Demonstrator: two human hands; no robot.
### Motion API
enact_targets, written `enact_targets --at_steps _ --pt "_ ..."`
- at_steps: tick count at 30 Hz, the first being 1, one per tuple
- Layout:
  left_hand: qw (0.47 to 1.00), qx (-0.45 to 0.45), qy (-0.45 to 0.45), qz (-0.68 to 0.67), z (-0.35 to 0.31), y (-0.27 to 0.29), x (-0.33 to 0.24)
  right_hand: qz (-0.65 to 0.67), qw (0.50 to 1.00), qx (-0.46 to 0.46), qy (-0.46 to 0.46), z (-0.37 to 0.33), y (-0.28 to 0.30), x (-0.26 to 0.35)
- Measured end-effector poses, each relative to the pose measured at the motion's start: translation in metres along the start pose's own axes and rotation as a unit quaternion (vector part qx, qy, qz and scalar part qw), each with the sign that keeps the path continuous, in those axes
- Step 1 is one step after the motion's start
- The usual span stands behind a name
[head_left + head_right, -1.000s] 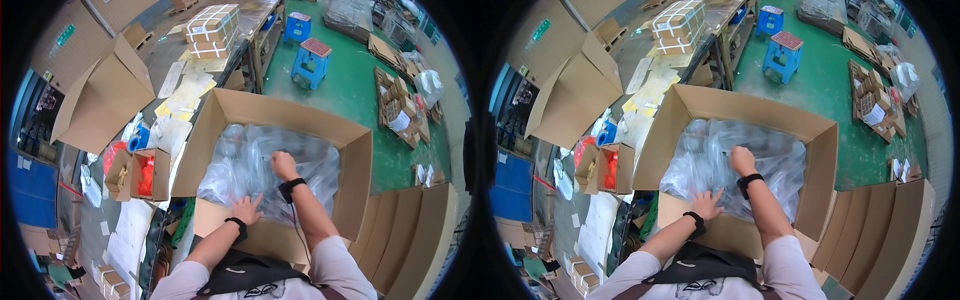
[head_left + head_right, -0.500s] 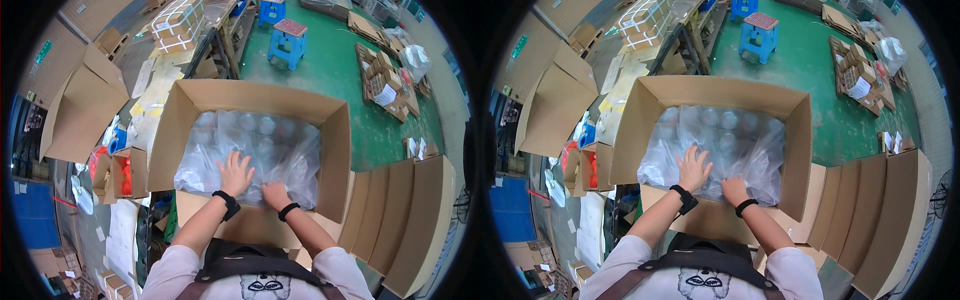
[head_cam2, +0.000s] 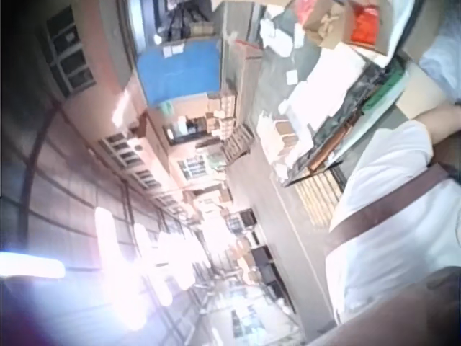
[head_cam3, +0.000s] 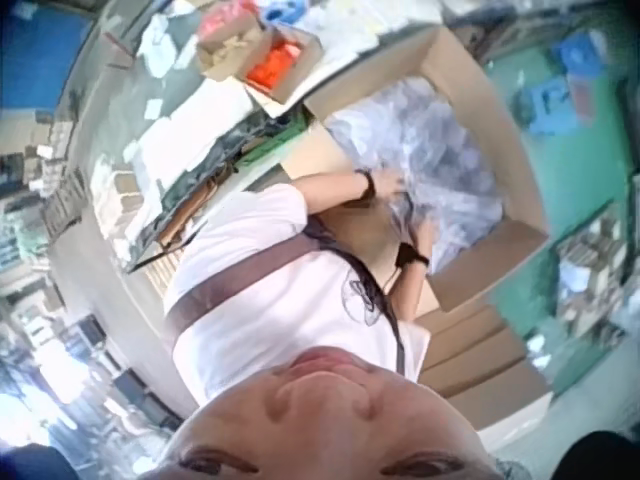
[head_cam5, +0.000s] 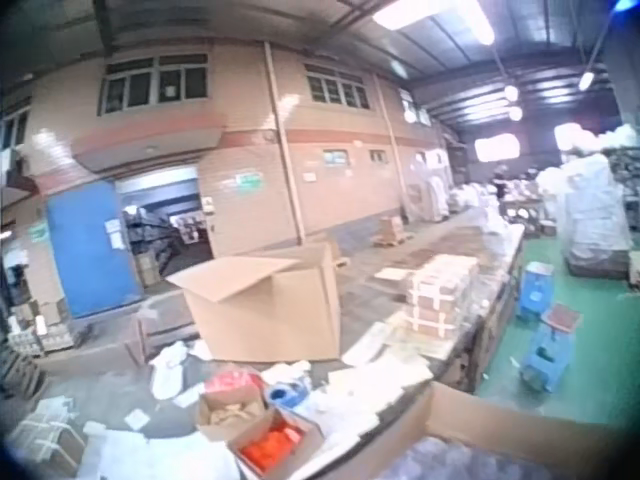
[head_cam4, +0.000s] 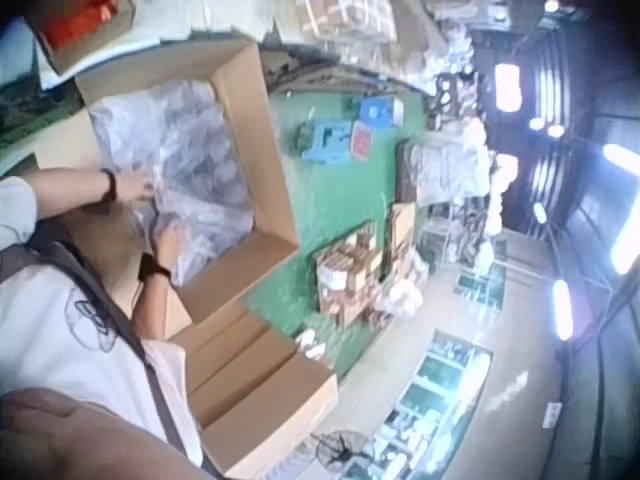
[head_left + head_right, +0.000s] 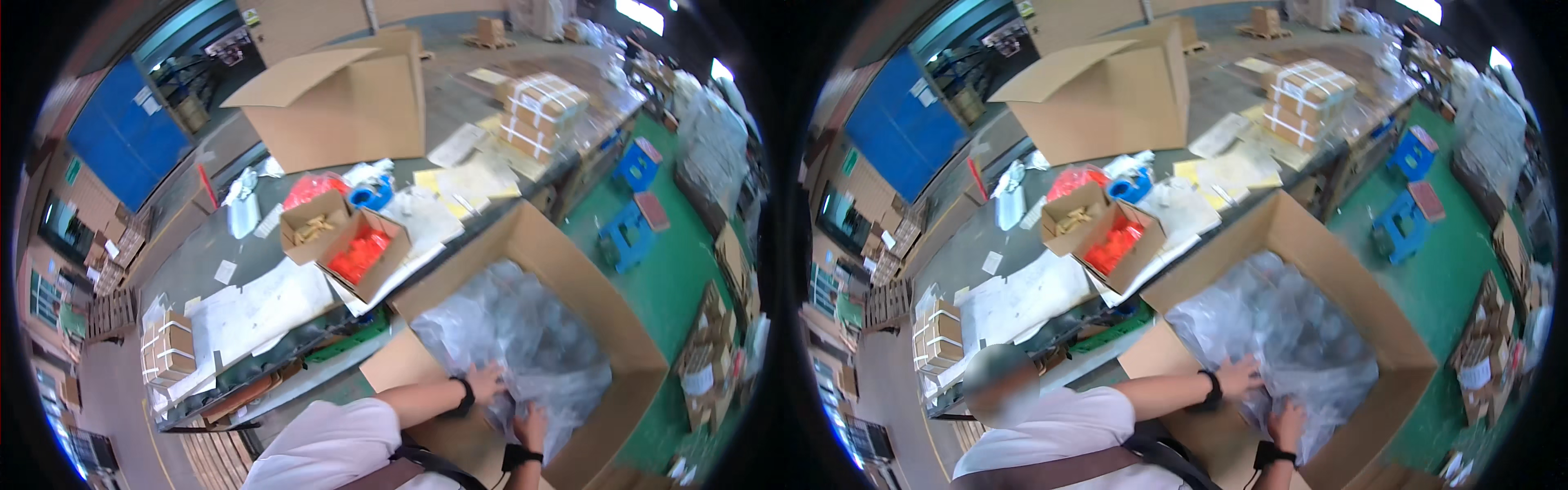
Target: The person packs small cylindrical metal containers into a cardboard box. They place each container into a clear plastic bag, add a red item, and arrange them in a grid inside the box. The person then closes the box and places it on a stack of other boxes.
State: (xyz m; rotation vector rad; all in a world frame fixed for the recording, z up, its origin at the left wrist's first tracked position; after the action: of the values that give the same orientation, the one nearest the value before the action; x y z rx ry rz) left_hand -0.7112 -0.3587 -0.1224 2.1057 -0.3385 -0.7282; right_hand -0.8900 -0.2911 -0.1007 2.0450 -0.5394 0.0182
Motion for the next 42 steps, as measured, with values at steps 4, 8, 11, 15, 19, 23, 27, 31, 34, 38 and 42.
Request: enact_targets --at_steps 4,8,11,15,19,23,27,31,34,38,42 --pt "0.926 -0.109 -0.043 -0.359 -0.128 0.180 0.035 0.219 0.911 -0.328 0.120 -0.026 0.062 0.029" --pt "0.627 -0.468 0.123 -0.610 -0.227 0.350 0.302 0.435 0.884 -0.170 -0.023 -0.106 0.123 0.109" --pt "0.531 -0.619 0.133 -0.563 -0.321 0.430 0.506 0.386 0.889 -0.246 0.034 -0.124 0.102 0.121" --pt "0.417 -0.648 0.105 -0.629 -0.313 0.504 0.564 0.481 0.837 -0.258 -0.039 -0.163 0.081 0.152" --pt "0.419 -0.647 0.000 -0.637 -0.307 0.551 0.592 0.504 0.831 -0.236 -0.023 -0.168 0.098 0.229" --pt "0.451 -0.593 -0.136 -0.653 -0.209 0.501 0.338 0.585 0.749 -0.307 0.061 -0.138 0.092 0.226" --pt "0.645 -0.377 -0.189 -0.637 -0.199 0.356 0.136 0.737 0.575 -0.223 0.276 -0.126 0.155 0.297" --pt "0.686 -0.118 -0.260 -0.669 -0.184 0.211 0.016 0.732 0.552 -0.369 0.151 -0.146 0.178 0.240" --pt "0.814 0.045 -0.380 -0.436 -0.194 0.166 -0.022 0.738 0.552 -0.381 0.077 -0.212 0.163 0.105" --pt "0.857 0.036 -0.314 -0.407 -0.229 0.166 -0.022 0.671 0.634 -0.384 0.024 -0.315 0.129 -0.036" --pt "0.853 -0.270 -0.178 -0.410 -0.248 0.179 -0.013 0.553 0.746 -0.349 -0.129 -0.348 0.135 -0.073"
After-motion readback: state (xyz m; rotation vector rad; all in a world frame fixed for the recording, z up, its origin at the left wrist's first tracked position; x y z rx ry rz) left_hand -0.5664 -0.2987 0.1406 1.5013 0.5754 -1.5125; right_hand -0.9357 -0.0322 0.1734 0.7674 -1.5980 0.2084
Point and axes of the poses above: each hand's wrist, its own z-axis towards the middle knuckle, its own y-axis out of the back of the hand, x = y × z, the point moved 5 cm from there along z, towards the middle knuckle, and after that the axes turned 5 degrees about -x, right-handed, at the moved point
